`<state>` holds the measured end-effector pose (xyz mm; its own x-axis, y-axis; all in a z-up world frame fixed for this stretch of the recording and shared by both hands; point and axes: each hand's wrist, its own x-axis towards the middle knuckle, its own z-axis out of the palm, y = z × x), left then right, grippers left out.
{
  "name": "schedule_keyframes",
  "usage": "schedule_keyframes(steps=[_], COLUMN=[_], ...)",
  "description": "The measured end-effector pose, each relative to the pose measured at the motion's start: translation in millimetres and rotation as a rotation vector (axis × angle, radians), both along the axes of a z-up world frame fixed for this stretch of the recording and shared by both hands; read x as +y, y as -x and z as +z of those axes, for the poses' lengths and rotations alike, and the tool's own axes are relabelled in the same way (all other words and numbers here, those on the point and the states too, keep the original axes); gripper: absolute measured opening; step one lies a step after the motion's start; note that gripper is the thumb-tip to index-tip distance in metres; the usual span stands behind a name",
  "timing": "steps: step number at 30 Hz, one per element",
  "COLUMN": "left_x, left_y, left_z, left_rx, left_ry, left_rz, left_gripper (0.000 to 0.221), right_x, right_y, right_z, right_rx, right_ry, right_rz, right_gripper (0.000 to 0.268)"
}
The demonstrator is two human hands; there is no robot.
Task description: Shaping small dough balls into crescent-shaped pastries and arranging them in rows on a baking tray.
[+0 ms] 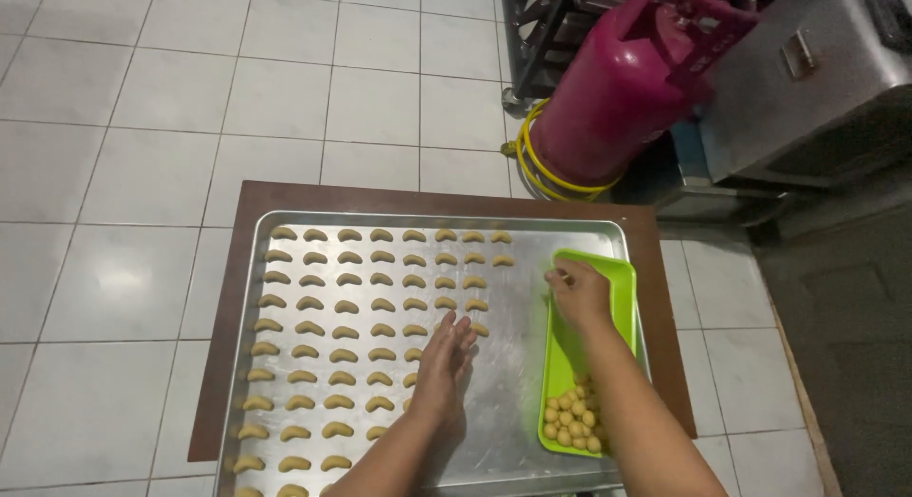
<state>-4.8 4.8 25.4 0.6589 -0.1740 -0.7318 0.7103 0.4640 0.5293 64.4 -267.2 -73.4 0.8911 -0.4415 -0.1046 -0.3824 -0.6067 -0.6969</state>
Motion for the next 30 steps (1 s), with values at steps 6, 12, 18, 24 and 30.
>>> schedule_keyframes(steps=[6,12,18,24,30], left_x=[-15,-21,-19,-11,-16], left_y=[17,36,53,63,73], left_z=[-57,-21,7,18,7], left_rx=[-0.1,-0.144,-0.19,-0.199,-0.155], left_ry=[0.085,0.02,0.04,0.059,0.278], left_rz=[-0.054,-0.199,-0.306,-0.308,-0.255], left_gripper=[0.076,0.075,0.07,0.073,0.082], right_x=[-40,-21,-35,-17,95], right_y=[92,129,131,130,178], right_z=[23,68,25,45,114], right_rx=[0.172,0.719,0.611,0.485,-0.089], right_ry=[0.16,0.2,0.539,0.433,-0.463], right_rz=[0.021,0.037,0.252,0.177,0.271], right_gripper=[0.025,0.035,0.028,0.033,0.035])
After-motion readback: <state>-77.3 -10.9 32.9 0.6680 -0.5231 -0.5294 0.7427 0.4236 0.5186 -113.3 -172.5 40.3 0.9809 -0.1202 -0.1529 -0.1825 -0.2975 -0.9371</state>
